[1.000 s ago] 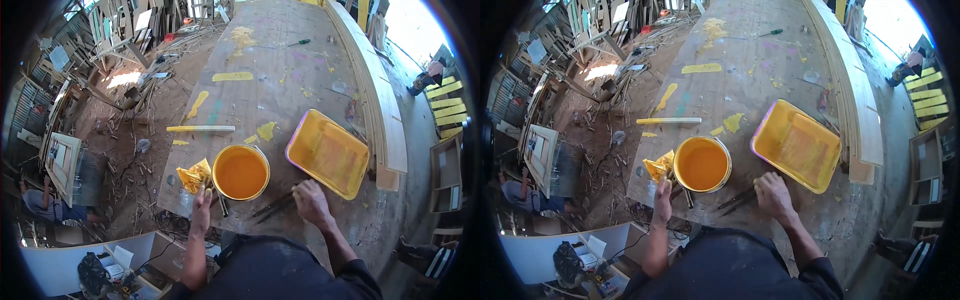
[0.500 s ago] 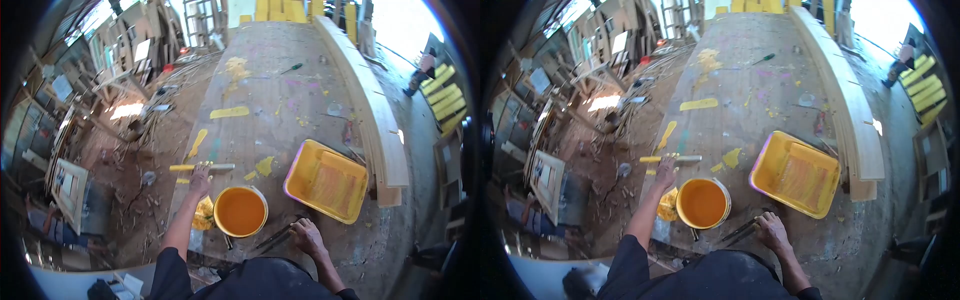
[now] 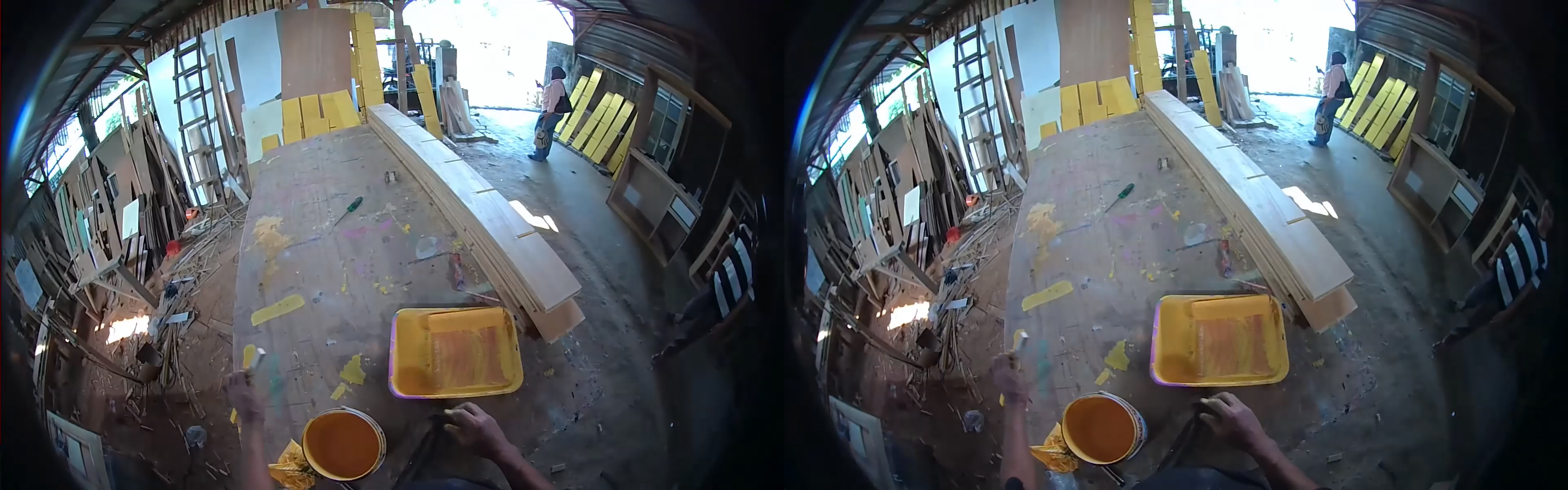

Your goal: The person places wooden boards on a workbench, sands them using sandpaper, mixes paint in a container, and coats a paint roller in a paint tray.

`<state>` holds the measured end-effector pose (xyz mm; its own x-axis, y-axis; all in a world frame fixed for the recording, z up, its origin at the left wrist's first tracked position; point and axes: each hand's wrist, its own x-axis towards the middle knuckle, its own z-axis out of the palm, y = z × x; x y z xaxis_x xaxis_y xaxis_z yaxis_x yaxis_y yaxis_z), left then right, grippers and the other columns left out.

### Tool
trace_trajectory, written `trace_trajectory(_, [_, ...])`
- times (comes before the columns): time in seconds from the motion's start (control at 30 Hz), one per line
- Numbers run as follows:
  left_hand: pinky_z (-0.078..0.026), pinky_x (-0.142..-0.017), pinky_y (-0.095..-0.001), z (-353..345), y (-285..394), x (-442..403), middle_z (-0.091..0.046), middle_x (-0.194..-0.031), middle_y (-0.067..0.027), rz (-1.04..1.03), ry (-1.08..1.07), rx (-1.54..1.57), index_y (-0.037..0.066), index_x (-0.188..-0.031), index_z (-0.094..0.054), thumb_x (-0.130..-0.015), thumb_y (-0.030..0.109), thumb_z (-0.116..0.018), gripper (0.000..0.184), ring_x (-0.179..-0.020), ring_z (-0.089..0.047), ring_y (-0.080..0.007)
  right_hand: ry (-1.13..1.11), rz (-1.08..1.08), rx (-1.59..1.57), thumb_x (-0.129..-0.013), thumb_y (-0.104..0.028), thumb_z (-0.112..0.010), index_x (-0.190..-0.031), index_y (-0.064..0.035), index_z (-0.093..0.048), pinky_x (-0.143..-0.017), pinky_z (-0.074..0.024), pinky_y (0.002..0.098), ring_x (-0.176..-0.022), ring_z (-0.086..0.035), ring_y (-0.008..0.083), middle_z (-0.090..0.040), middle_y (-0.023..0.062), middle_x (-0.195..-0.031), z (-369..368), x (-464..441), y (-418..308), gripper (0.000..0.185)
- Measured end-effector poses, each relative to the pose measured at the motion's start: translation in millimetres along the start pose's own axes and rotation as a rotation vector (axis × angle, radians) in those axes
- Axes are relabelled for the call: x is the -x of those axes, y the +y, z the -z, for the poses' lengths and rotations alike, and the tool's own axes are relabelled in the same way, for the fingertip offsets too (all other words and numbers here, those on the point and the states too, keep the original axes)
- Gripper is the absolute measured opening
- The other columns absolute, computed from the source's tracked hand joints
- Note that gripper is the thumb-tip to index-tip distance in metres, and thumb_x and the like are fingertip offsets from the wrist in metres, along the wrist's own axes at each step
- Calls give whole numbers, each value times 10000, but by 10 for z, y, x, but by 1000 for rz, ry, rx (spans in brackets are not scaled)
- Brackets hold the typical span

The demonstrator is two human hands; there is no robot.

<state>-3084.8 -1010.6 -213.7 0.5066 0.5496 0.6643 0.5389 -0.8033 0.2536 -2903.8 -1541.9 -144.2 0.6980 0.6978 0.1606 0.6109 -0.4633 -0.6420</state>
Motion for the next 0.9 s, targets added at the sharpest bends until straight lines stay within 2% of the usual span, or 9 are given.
trace_trajectory(0.13, [-447,-917,-451,1293,1333,-423,-648,-923,-87,-165,79,282,95,-1002,-676,-820,53,-677,187,-930,-589,-332,-14,114,-409,-883,-270,-835,-1340,-34,-624,-901,-581,391,-1085,-703,298,-649,158,-1184,166,-421,-485,556])
trace_trajectory(0.27, [-437,-1015,-514,1851,2357,-317,-697,-985,-62,-469,-132,492,88,-1012,-669,-823,37,-737,207,-1004,-618,-303,-51,373,-540,-888,-233,-834,-1327,-18,-607,-913,-574,388,-1121,-679,293,-600,173,-1265,538,-765,-1251,539])
trace_trajectory(0.47, [-412,-1067,-549,1877,2940,82,-723,-992,-66,-411,-94,518,95,-1025,-675,-801,74,-785,251,-1065,-646,-335,-76,628,-518,-866,-154,-843,-1228,-5,-669,-865,-583,374,-1032,-688,314,-653,160,-1180,573,-791,-1381,428])
trace_trajectory(0.53, [-402,-1103,-538,2031,2934,181,-698,-1069,-119,-435,-108,488,46,-1092,-689,-868,111,-745,240,-1139,-628,-364,-11,712,-536,-901,-152,-801,-1198,1,-662,-830,-580,410,-1039,-690,360,-664,159,-1161,663,-758,-1357,362])
trace_trajectory(0.63, [-383,-1123,-493,2071,2679,493,-600,-1362,-200,5,14,600,-9,-1328,-588,-968,247,-713,459,-1237,-586,-362,56,657,-579,-859,-119,-836,-1118,4,-701,-813,-593,378,-990,-740,324,-716,172,-1124,1019,-724,-1250,317])
trace_trajectory(0.67, [-383,-1123,-493,2052,2596,609,-600,-1362,-200,31,11,587,-9,-1328,-588,-968,247,-713,459,-1237,-586,-362,105,651,-593,-840,-107,-851,-1101,3,-709,-811,-594,368,-984,-753,306,-733,177,-1118,1163,-721,-1224,317])
trace_trajectory(0.77, [-374,-1141,-439,1806,2049,1183,-564,-1419,-226,784,162,695,-31,-1402,-540,-1039,296,-613,494,-1332,-519,-338,56,675,-650,-814,-82,-864,-1088,-1,-716,-809,-590,355,-959,-765,282,-757,175,-1090,1392,-721,-1262,321])
trace_trajectory(0.83, [-372,-1150,-423,1476,1643,1772,-540,-1453,-241,964,160,591,-42,-1455,-502,-1073,289,-544,507,-1360,-501,-328,-77,730,-555,-812,-79,-862,-1079,-6,-713,-789,-591,362,-928,-765,304,-755,163,-1061,1282,-789,-1410,314])
trace_trajectory(0.9, [-331,-1190,-416,1350,1634,1843,-476,-1521,-248,944,104,566,-49,-1527,-409,-1093,320,-503,578,-1415,-453,-339,-199,787,-554,-818,-88,-857,-1076,-12,-713,-772,-589,365,-907,-761,316,-751,160,-1034,974,-924,-1572,305])
